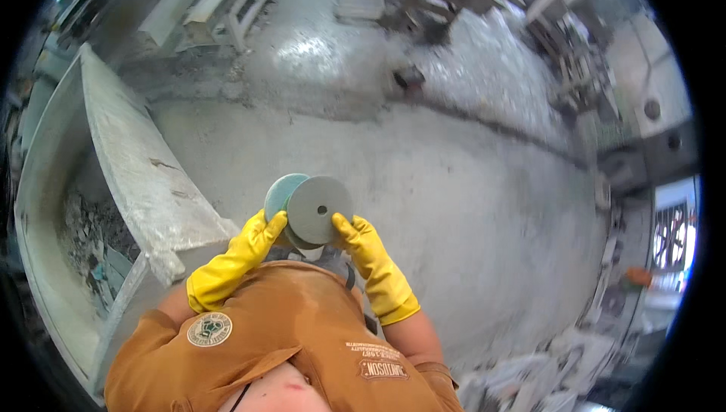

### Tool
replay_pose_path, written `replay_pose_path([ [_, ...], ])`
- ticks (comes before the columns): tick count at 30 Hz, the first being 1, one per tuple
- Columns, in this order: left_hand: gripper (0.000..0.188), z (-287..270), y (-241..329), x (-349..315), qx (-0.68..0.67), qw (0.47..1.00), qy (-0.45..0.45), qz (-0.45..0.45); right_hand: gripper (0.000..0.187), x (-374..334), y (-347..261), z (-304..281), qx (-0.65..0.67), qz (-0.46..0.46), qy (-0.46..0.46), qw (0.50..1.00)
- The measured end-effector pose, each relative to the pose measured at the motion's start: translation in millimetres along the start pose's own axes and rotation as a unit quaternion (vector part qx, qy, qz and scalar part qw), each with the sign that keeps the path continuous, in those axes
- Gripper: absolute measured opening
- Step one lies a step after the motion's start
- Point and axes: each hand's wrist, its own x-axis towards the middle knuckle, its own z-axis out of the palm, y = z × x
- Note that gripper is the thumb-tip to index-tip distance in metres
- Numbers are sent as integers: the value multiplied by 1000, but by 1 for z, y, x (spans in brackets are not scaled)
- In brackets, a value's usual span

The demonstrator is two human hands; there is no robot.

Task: The person picks up circular grinding discs and rubs them against a rotating grinding wheel to smooth or sharpen their edges. They handle several discs one at a time, rotating them by hand while applying pressure to the wheel, then place them on a nearby surface.

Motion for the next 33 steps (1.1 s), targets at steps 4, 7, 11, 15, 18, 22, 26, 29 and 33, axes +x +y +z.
replay_pose_path([
  [4,58,-35,47,88,14,988,136,70,22,117,-95,28,-52,-15,-59,997],
  [7,58,-74,44,168,-114,965,231,44,26,220,-126,40,-78,0,-65,995],
  [11,60,-138,91,283,-123,941,315,25,33,338,-197,57,-109,-14,-39,993],
  [15,58,-194,172,402,-270,928,255,13,38,430,-265,13,-11,-6,137,990],
  [18,58,-235,241,487,-322,919,225,24,42,483,-327,-20,73,-78,97,989],
  [22,65,-292,298,624,-368,908,189,63,50,565,-370,-72,244,-131,181,944],
  [26,64,-329,353,737,-408,880,236,56,58,655,-416,-106,269,-97,238,928],
  [29,61,-356,398,795,-447,856,249,75,55,745,-504,-97,175,-95,233,952],
  [33,55,-399,448,859,-485,832,250,103,45,869,-638,-57,13,-90,204,975],
])
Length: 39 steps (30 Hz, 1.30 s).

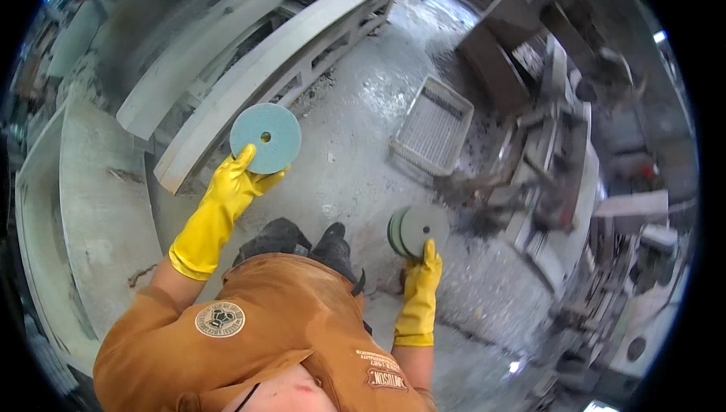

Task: The person picks up circular grinding discs and rubs them against a rotating grinding wheel to smooth or sharpen their edges. They handle several discs one at a time, rotating them by hand while applying pressure to the wheel, then place them on a nearby surface.

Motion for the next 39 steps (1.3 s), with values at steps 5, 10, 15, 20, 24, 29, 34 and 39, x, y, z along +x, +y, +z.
replay_pose_path([
  [5,51,26,29,90,2,998,4,61,42,130,-88,165,-99,-63,-119,986],
  [10,46,19,60,200,-10,994,25,102,51,228,-106,310,-104,-103,-198,969],
  [15,46,44,101,312,58,990,75,102,45,301,-133,396,-143,-65,-162,974],
  [20,46,65,144,410,65,991,115,19,38,386,-158,439,-111,-33,-137,984],
  [24,47,80,156,478,34,988,153,15,39,466,-183,483,-117,-2,-128,985],
  [29,49,105,160,541,-19,971,227,76,40,592,-214,584,-196,-8,-167,966],
  [34,48,112,140,596,-141,931,326,88,43,705,-239,729,-298,-17,-290,909],
  [39,50,172,150,622,-138,907,360,170,45,792,-250,837,-318,-19,-406,857],
])
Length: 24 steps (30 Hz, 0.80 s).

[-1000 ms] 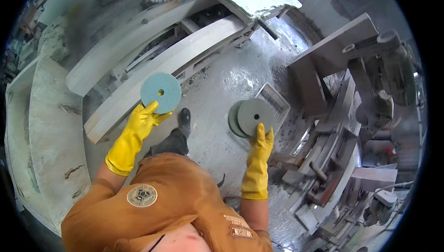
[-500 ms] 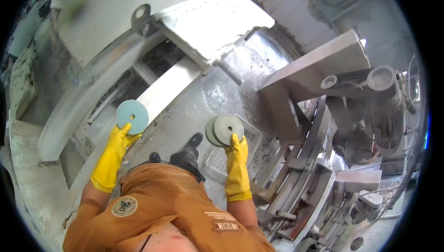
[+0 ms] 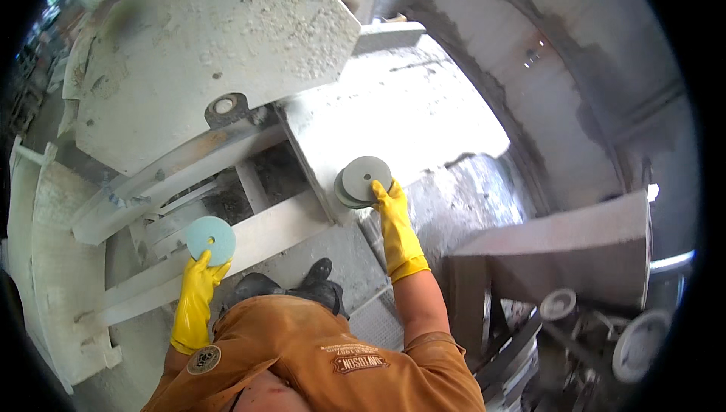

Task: The person picks up circular grinding discs and rubs them against a rotating grinding wheel to smooth or sharpen their edges. They handle several discs one at a time, rotating them by hand while applying pressure to the wheel, then place them on a nearby surface.

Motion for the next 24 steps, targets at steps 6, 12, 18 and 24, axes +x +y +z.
replay_pose_path([
  [6,46,-1,-9,17,-3,995,91,-28,51,79,19,-11,-45,0,-97,994],
  [12,45,30,-2,55,10,998,44,-46,59,89,-13,-37,-255,9,-13,967],
  [18,45,31,-3,125,-24,998,-47,-37,58,139,-121,-67,-192,-94,28,977],
  [24,46,53,21,137,-2,999,-7,-35,42,198,-291,-28,-151,-242,11,958],
])
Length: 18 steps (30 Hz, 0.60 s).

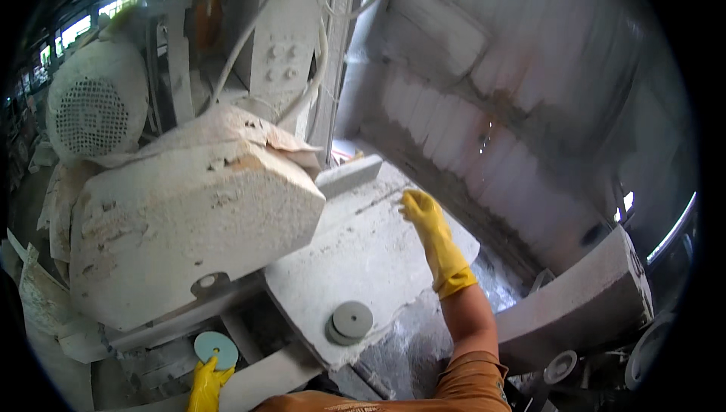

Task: The person picks up circular grinding discs and rubs them against a rotating grinding wheel to smooth or sharpen their edges. They handle several discs one at a time, rotating them by hand while applying pressure to the wheel, then place them on a nearby surface.

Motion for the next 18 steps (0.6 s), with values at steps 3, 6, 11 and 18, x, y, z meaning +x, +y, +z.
replay_pose_path([
  [3,45,26,13,1,-45,960,-275,-31,39,66,-98,27,26,-92,-19,995],
  [6,47,96,54,3,-98,706,-697,-74,40,130,-184,67,38,-182,-108,977],
  [11,46,119,75,2,-12,992,-128,12,39,246,-286,153,140,-303,-130,934],
  [18,46,201,78,64,-27,994,-107,-18,39,406,-405,170,-91,-293,176,935],
])
